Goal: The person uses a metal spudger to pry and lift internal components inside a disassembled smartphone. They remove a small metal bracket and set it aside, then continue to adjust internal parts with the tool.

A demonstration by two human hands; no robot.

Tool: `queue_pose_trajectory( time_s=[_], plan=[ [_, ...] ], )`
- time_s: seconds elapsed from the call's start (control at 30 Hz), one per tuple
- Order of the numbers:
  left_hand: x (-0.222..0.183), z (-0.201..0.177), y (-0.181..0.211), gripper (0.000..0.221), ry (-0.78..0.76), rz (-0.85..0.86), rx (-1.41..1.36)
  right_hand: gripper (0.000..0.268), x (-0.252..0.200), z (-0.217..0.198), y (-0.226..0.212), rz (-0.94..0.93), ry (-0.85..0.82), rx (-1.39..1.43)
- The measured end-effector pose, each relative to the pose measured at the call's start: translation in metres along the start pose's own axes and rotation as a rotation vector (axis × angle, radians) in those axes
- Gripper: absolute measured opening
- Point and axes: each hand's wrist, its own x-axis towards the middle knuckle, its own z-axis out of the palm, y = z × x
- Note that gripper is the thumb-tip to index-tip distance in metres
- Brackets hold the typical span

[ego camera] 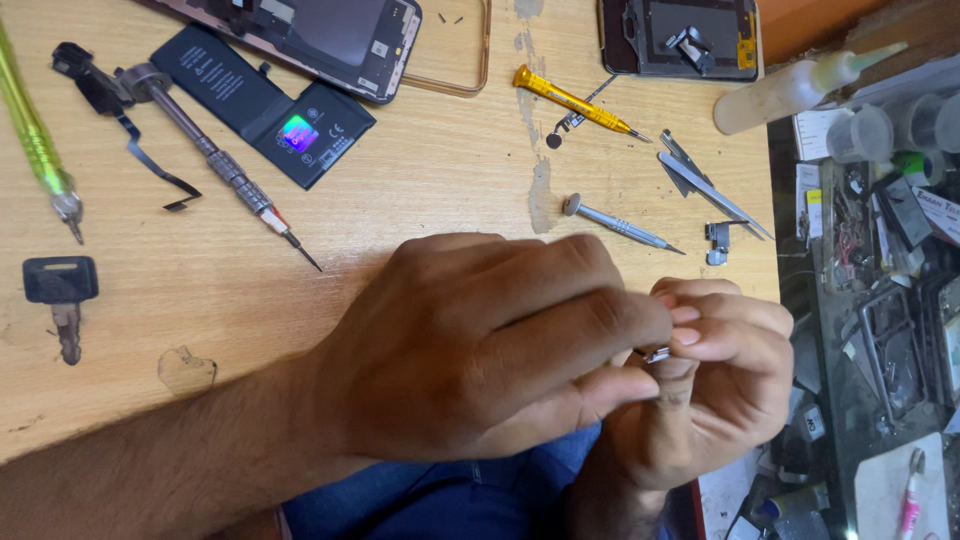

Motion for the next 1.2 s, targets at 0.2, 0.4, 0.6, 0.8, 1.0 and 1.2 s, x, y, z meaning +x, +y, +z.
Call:
queue_pose_trajectory(
  time_s=[0.2, 0.4, 0.6, 0.8, 1.0, 1.2],
  plan=[
    [0.001, 0.0, -0.003, 0.045, 0.04, -0.098, -0.112, 0.022, 0.009, -0.011, 0.001, 0.05, -0.059, 0.141],
    [-0.002, 0.002, -0.007, 0.018, -0.005, -0.173, -0.088, 0.015, 0.013, -0.017, 0.004, 0.057, -0.049, 0.026],
    [-0.004, 0.004, -0.016, 0.021, -0.078, -0.153, 0.168, 0.007, 0.016, -0.021, 0.006, 0.184, -0.155, -0.187],
    [-0.008, 0.006, -0.023, 0.025, -0.132, -0.08, 0.339, 0.01, 0.018, -0.014, 0.004, 0.293, -0.281, -0.413],
    [-0.011, 0.004, -0.026, 0.027, -0.158, -0.057, 0.47, 0.013, 0.025, -0.004, 0.005, 0.213, -0.353, -0.635],
    [-0.011, 0.006, -0.026, 0.022, -0.176, -0.069, 0.516, 0.013, 0.026, 0.0, 0.007, 0.202, -0.375, -0.705]
  ],
)
